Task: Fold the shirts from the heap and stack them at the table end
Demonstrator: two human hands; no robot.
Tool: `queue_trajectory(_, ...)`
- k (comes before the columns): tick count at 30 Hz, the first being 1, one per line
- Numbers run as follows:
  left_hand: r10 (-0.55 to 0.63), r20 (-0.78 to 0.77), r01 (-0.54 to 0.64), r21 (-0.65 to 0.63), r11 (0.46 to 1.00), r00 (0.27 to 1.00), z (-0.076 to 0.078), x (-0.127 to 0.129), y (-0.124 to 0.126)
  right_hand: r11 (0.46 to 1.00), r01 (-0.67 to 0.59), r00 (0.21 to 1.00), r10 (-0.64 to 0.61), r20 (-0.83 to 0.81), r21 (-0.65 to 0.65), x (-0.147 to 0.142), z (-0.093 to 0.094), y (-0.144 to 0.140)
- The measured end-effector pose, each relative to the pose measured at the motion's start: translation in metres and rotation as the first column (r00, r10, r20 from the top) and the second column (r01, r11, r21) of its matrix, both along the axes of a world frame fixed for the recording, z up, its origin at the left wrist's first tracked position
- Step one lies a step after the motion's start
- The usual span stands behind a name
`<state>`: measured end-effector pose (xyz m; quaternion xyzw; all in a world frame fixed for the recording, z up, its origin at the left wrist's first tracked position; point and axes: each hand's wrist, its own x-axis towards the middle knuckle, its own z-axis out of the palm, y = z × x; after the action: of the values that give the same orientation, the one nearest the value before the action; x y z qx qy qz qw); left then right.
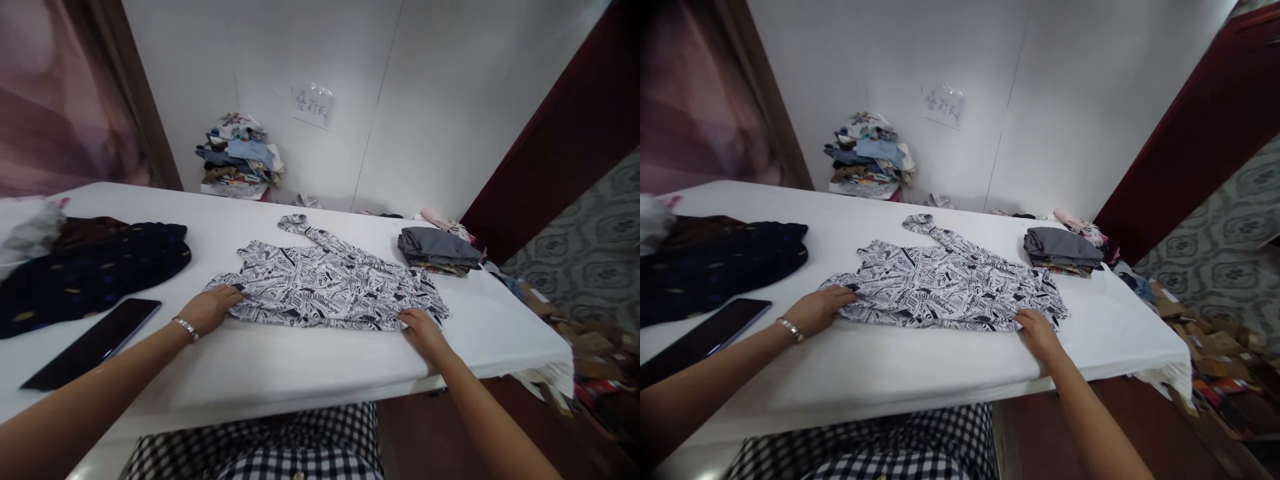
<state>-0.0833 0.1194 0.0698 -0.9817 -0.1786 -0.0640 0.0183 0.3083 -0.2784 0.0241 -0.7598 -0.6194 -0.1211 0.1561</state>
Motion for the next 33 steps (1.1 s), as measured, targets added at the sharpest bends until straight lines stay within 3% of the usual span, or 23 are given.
queue_trajectory(6,-0.079,-0.006,0.078,-0.034,0.996,0.997,-0.006,-0.033,-0.026,0.997,-0.061,0.996,0.057,0.075,0.049,0.0,-0.003,-0.021)
queue_trajectory(10,-0.033,-0.022,0.032,-0.082,0.996,0.999,-0.01,-0.042,-0.04,0.998,-0.031,0.997,0.027,0.072,0.055,0.002,-0.015,-0.028)
queue_trajectory(16,0.068,-0.05,-0.079,-0.27,0.96,0.996,0.008,-0.045,-0.044,0.998,0.059,0.998,-0.059,-0.004,0.017,-0.002,-0.013,-0.033)
queue_trajectory(20,0.186,-0.077,-0.201,-0.447,0.872,0.98,0.029,-0.026,-0.023,0.998,0.032,0.993,-0.026,-0.115,0.049,-0.029,0.005,-0.019)
queue_trajectory(23,0.286,-0.014,-0.271,-0.363,0.892,0.958,0.034,0.016,0.005,0.996,-0.031,0.981,0.046,-0.189,0.079,-0.056,0.017,0.014)
queue_trajectory(25,0.277,-0.011,-0.271,-0.239,0.932,0.961,0.029,0.048,0.025,0.996,-0.058,0.979,0.068,-0.194,0.06,-0.069,0.019,0.042)
queue_trajectory(28,0.284,-0.044,-0.287,-0.167,0.943,0.958,0.015,0.084,0.051,0.998,-0.039,0.987,0.032,-0.161,-0.041,-0.077,0.01,0.072)
queue_trajectory(30,0.272,-0.059,-0.278,-0.156,0.948,0.961,0.008,0.09,0.063,0.992,0.015,0.99,-0.032,-0.135,-0.126,-0.078,-0.001,0.08)
queue_trajectory(33,0.269,-0.063,-0.275,-0.129,0.953,0.961,0.004,0.073,0.08,0.979,0.064,0.991,-0.085,-0.104,-0.194,-0.078,-0.016,0.077)
